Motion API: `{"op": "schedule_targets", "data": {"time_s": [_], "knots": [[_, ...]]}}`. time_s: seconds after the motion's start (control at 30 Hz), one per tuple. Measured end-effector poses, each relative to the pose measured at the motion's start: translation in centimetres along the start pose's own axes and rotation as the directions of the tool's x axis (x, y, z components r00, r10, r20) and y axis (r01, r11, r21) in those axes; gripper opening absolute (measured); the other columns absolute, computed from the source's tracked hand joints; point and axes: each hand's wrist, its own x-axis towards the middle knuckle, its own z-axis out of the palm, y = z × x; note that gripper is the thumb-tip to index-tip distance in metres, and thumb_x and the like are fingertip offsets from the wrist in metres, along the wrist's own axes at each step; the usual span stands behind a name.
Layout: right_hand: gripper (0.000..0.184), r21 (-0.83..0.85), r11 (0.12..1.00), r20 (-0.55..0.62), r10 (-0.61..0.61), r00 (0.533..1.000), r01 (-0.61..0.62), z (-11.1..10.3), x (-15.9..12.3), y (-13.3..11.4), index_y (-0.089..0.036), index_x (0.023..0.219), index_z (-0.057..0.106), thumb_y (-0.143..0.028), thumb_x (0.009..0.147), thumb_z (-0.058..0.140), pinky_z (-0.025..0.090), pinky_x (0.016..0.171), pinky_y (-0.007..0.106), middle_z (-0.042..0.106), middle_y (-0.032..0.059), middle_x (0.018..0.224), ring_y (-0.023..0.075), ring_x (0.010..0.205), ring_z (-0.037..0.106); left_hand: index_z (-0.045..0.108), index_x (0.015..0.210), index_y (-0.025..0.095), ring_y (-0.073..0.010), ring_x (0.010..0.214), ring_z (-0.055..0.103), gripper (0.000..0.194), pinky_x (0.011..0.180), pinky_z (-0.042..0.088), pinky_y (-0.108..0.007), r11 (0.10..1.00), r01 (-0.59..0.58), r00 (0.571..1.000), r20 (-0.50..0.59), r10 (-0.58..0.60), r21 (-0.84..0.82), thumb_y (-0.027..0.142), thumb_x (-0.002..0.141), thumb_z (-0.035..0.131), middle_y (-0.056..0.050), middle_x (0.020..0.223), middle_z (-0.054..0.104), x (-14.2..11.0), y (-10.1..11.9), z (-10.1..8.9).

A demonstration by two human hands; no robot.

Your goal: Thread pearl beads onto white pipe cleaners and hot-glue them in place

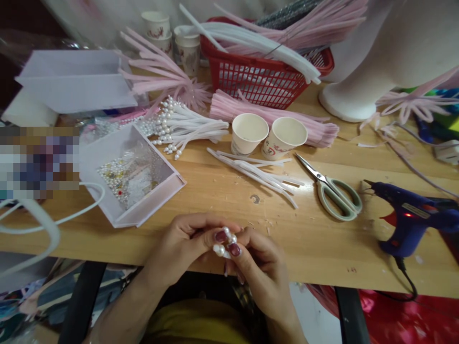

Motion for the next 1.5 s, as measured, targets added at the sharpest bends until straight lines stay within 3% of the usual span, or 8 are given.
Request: {"op": "schedule_targets", "data": {"time_s": [0.13, 0.3, 0.4, 0.6, 1.0, 1.17, 1.33, 1.5], "knots": [[0.032, 0.013, 1.000, 0.009, 0.000, 1.000, -0.001, -0.1, -0.1, -0.1, -0.022, 0.072, 0.062, -0.034, 0.102, 0.062, 0.032, 0.044, 0.021, 0.060, -0.0055, 0.055, 0.0081, 0.045, 0.042, 0.086, 0.073, 0.027, -0.0133, 0.060, 0.059, 0.012, 0.055, 0.045, -0.022, 0.986, -0.150, 0.989, 0.002, 0.151, 0.071, 0.039, 0.072, 0.088, -0.003, 0.064, 0.071, 0.0, 0.1, 0.0], [0.033, -0.007, 0.999, 0.030, -0.053, 0.998, 0.053, -0.2, -0.1, -0.3, -0.022, 0.071, 0.062, -0.034, 0.101, 0.062, 0.033, 0.045, 0.022, 0.063, -0.0040, 0.058, 0.0090, 0.046, 0.044, 0.084, 0.069, 0.027, -0.0119, 0.053, 0.058, 0.016, 0.049, 0.045, -0.022, 0.993, -0.085, 0.996, 0.021, 0.087, -0.081, 0.041, 0.067, 0.091, -0.001, 0.061, 0.068, 0.1, 0.1, 0.4], [0.034, -0.023, 0.998, 0.028, -0.061, 0.998, 0.062, -0.2, 0.0, -0.5, -0.022, 0.069, 0.062, -0.035, 0.101, 0.062, 0.034, 0.046, 0.023, 0.062, -0.0038, 0.058, 0.0098, 0.047, 0.046, 0.084, 0.066, 0.027, -0.0101, 0.052, 0.058, 0.015, 0.050, 0.045, -0.020, 0.992, -0.084, 0.996, 0.010, 0.085, -0.089, 0.037, 0.062, 0.095, 0.001, 0.059, 0.067, 0.0, 0.3, 0.6], [0.035, -0.038, 0.997, 0.033, -0.070, 0.997, 0.071, -0.2, 0.0, -0.5, -0.023, 0.069, 0.062, -0.035, 0.102, 0.061, 0.036, 0.047, 0.023, 0.063, -0.0038, 0.058, 0.0104, 0.049, 0.049, 0.083, 0.062, 0.027, -0.0101, 0.049, 0.061, 0.024, 0.048, 0.049, -0.020, 0.989, 0.024, 0.999, -0.034, -0.029, -0.145, 0.045, 0.055, 0.096, 0.002, 0.055, 0.064, -0.6, 0.8, 1.2], [0.034, -0.056, 0.995, 0.032, -0.079, 0.996, 0.080, -0.3, -0.1, -0.3, -0.022, 0.069, 0.062, -0.032, 0.102, 0.061, 0.037, 0.050, 0.022, 0.063, -0.0039, 0.059, 0.0099, 0.052, 0.051, 0.085, 0.074, 0.031, -0.0079, 0.055, 0.062, 0.013, 0.051, 0.049, -0.015, 0.993, -0.089, 0.993, 0.072, 0.094, -0.079, 0.044, 0.071, 0.088, 0.002, 0.063, 0.069, -0.2, -0.7, -0.1], [0.030, -0.031, 0.998, 0.045, -0.046, 0.998, 0.047, 0.0, 0.2, -0.4, -0.022, 0.073, 0.067, -0.031, 0.101, 0.063, 0.037, 0.048, 0.019, 0.064, -0.0041, 0.058, 0.0085, 0.048, 0.049, 0.083, 0.077, 0.025, -0.0069, 0.052, 0.063, 0.016, 0.048, 0.048, -0.013, 0.985, -0.073, 0.993, 0.083, 0.087, -0.156, 0.041, 0.076, 0.087, 0.002, 0.067, 0.073, 0.1, -1.2, -0.1], [0.026, -0.024, 1.000, 0.073, -0.015, 0.997, 0.017, 0.0, 0.2, -0.5, -0.027, 0.091, 0.076, -0.028, 0.105, 0.054, 0.046, 0.061, 0.018, 0.067, -0.0037, 0.068, 0.0100, 0.061, 0.057, 0.076, 0.082, 0.020, -0.0060, 0.044, 0.060, 0.027, 0.043, 0.043, -0.012, 0.974, -0.017, 0.998, 0.048, 0.029, -0.226, 0.045, 0.079, 0.084, 0.004, 0.055, 0.067, 0.3, -1.8, 0.3], [0.026, 0.001, 1.000, 0.051, -0.031, 0.998, 0.031, 0.0, 0.2, -0.5, -0.025, 0.088, 0.075, -0.025, 0.105, 0.056, 0.051, 0.071, 0.018, 0.067, -0.0034, 0.070, 0.0104, 0.067, 0.061, 0.071, 0.085, 0.020, -0.0041, 0.042, 0.058, 0.030, 0.038, 0.034, -0.007, 0.970, 0.015, 0.997, 0.078, 0.004, -0.242, 0.047, 0.080, 0.082, 0.006, 0.054, 0.063, 0.1, -2.1, 0.6]]}}
